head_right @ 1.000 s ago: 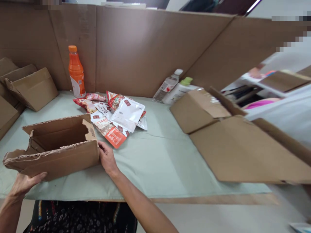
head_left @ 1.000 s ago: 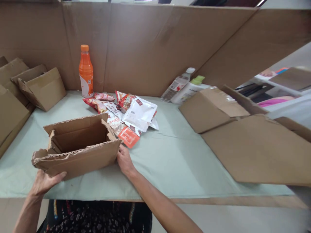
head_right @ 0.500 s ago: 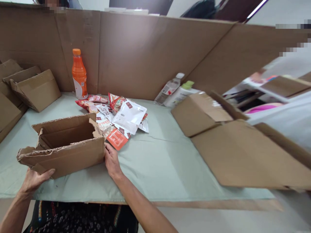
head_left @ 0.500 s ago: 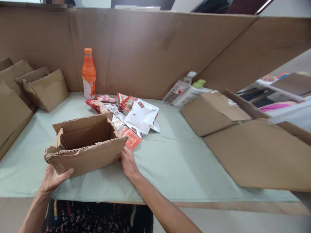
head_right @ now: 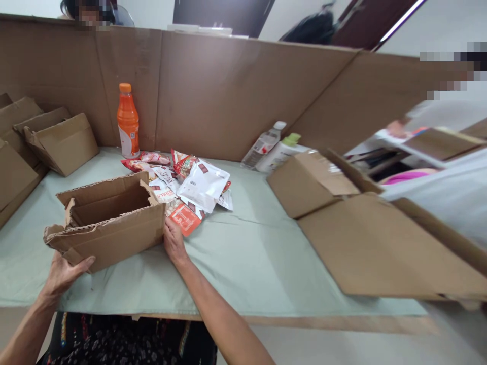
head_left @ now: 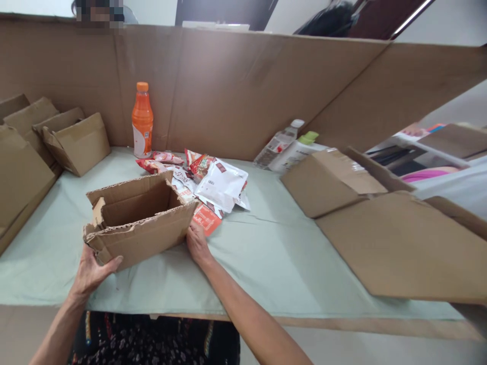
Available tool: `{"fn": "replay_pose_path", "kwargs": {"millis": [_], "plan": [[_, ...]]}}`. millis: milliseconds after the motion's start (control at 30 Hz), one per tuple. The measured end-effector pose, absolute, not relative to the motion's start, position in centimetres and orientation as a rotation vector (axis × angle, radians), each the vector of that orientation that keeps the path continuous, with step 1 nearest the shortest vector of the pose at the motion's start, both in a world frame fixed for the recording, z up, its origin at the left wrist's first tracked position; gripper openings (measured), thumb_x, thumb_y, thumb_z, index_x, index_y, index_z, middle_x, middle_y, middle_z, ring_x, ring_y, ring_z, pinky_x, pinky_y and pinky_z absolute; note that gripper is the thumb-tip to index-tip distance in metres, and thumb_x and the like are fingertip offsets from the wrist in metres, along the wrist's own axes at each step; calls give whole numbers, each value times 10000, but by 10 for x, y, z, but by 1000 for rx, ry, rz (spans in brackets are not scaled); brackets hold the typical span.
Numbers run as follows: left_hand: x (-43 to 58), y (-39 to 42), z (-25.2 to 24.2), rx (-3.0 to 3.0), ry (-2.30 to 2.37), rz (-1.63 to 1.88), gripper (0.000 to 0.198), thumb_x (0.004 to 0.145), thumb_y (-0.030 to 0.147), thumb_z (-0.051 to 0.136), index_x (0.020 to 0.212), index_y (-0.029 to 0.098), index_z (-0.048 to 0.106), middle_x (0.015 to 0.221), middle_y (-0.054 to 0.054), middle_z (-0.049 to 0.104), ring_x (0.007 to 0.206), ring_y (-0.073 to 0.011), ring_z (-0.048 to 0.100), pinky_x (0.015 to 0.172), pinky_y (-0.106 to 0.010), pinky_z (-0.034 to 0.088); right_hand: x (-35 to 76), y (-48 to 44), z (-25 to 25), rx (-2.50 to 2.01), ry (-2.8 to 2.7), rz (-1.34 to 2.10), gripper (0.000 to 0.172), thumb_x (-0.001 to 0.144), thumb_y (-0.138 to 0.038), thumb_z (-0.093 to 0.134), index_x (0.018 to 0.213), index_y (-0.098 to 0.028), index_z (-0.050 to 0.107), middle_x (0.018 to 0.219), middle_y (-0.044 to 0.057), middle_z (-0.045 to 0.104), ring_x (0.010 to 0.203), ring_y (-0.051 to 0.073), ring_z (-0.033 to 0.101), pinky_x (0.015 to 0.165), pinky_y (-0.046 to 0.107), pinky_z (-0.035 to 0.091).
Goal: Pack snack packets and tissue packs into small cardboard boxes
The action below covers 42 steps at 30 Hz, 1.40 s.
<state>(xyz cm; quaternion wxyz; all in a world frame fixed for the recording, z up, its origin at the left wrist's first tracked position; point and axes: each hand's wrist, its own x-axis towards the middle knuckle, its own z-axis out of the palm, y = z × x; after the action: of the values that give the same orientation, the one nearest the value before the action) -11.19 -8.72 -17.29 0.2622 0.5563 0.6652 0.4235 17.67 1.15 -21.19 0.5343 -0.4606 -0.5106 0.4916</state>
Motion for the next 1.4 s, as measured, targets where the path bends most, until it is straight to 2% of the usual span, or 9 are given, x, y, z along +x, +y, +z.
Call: {"fn": "replay_pose_path", "kwargs": {"millis": [233,433,667,833,933,1067,1133,1300,1400], "plan": [[-114,-84,-178,1409,1742,1260,953,668,674,858,1404,172,520,1253,-149,700,1361,-428,610,1143,-615,514,177,7,-218,-1082,-1244,1110,606,829,-841,585,765,-250,703,785,42,696,920,272,626,904,391,507],[-113,-81,-178,1409,1790,1291,904,616,629,876,1335,172,571,1226,-153,709,1338,-433,618,1149,-615,505,179,5,-224,-1093,-1239,1066,555,889,-750,577,939,-234,776,877,60,739,989,282,639,917,394,514],[-109,-76,-164,1410,1786,1230,809,598,613,843,1245,187,612,1125,-121,719,1158,-403,705,1006,-581,601,178,4,-230,-1113,-1208,1042,500,938,-654,549,1007,-216,779,945,69,764,878,251,656,831,378,540],[-104,-69,-161,1443,1755,1251,778,624,567,858,1255,197,593,1168,-119,720,1132,-376,719,948,-533,635,178,1,-231,-1169,-1163,961,463,964,-595,541,1087,-205,759,1049,86,776,984,263,677,890,398,558],[-102,-62,-164,1464,1735,1260,822,638,595,862,1291,189,572,1185,-127,705,1173,-384,697,992,-559,610,178,-2,-231,-1208,-1149,912,471,990,-565,519,1227,-206,711,1241,117,748,1101,272,679,919,416,573],[-102,-54,-170,1503,1707,1297,907,657,595,883,1387,190,525,1192,-122,676,1231,-378,653,1075,-591,550,178,-5,-233,-1234,-1159,853,511,994,-513,536,1399,-211,612,1468,143,644,1345,279,599,1109,468,511],[-105,-50,-173,1504,1714,1321,931,660,589,891,1418,202,513,1250,-126,660,1203,-363,651,1075,-600,540,178,-6,-234,-1242,-1172,843,519,987,-485,546,1425,-209,592,1474,148,638,1350,276,604,1135,480,498],[-119,-39,-174,1456,1788,1463,923,653,593,891,1418,239,515,1336,-119,607,1234,-340,616,1063,-557,547,179,-6,-236,-1273,-1210,858,522,947,-454,584,1405,-207,612,1427,161,661,1298,297,639,1043,468,553],[-129,-24,-170,1438,1820,1517,954,622,571,907,1427,257,502,1318,-113,592,1192,-328,630,982,-526,594,180,-6,-236,-1289,-1242,871,495,929,-451,593,1356,-205,643,1419,164,667,1276,302,649,1015,459,562]]}}
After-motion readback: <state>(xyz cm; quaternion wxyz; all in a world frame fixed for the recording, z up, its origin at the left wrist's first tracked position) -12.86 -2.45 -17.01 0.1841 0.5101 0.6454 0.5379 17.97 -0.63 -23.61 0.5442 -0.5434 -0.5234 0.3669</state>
